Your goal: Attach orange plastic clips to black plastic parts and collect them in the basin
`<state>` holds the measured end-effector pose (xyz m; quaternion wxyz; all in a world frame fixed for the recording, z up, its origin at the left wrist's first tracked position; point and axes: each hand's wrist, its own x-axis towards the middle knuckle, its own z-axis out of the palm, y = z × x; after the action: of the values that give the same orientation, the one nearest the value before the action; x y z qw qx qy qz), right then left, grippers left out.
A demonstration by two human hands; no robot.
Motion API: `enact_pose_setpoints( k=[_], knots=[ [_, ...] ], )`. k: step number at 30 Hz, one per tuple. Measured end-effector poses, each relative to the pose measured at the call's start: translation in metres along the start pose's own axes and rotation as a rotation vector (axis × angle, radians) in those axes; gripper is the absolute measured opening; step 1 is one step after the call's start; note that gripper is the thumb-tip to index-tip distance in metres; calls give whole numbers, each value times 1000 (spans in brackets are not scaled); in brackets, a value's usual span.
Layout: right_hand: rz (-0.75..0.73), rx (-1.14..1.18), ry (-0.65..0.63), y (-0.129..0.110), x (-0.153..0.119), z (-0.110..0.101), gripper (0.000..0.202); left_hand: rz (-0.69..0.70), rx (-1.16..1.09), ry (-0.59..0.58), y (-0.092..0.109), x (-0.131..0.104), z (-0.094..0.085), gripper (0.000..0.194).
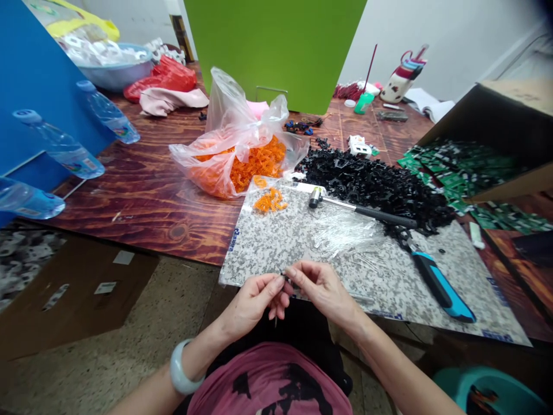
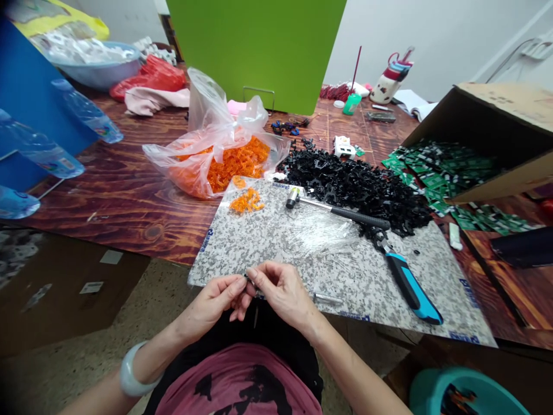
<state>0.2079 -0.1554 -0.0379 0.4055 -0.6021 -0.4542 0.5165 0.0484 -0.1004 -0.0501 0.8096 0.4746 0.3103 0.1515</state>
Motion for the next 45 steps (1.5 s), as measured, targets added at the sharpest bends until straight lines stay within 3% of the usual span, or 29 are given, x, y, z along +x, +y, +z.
enact_pose_setpoints(
  k=[6,8,11,14,16,20,23,28,31,35,41,45],
  knots=[
    [-130,-240,36,-12,1,9,35,152,263,99,-5,-8,-2,35],
    [-205,-332,-23,-16,10,6,34,185,301,170,-6,-10,-4,35],
    [-312,-542,-55,-20,43,-11,33,152,223,232,-6,-12,-7,35],
    [-347,-833,157,-20,90,-36,21,102,84,262,-4,-15,-8,39],
    [-337,-921,223,-19,118,-49,17,74,5,277,-3,-17,-8,41],
    [-328,-1028,194,-20,143,-56,8,59,-75,302,-3,-22,-11,41],
    [-318,-1077,193,-21,129,-47,12,73,-92,308,-4,-21,-14,40],
    [-298,-1093,177,-10,70,-28,18,79,-89,299,-2,-17,-15,39],
    [-314,-1055,168,1,44,-28,19,84,-79,289,-1,-16,-14,36],
    [-321,-1015,274,6,43,-38,17,84,-64,269,-2,-16,-13,36],
    [-318,-1003,178,4,60,-36,8,90,-29,278,-4,-17,-10,43],
    [-327,-875,230,-2,42,-30,10,129,21,265,-6,-17,-7,43]
  ],
)
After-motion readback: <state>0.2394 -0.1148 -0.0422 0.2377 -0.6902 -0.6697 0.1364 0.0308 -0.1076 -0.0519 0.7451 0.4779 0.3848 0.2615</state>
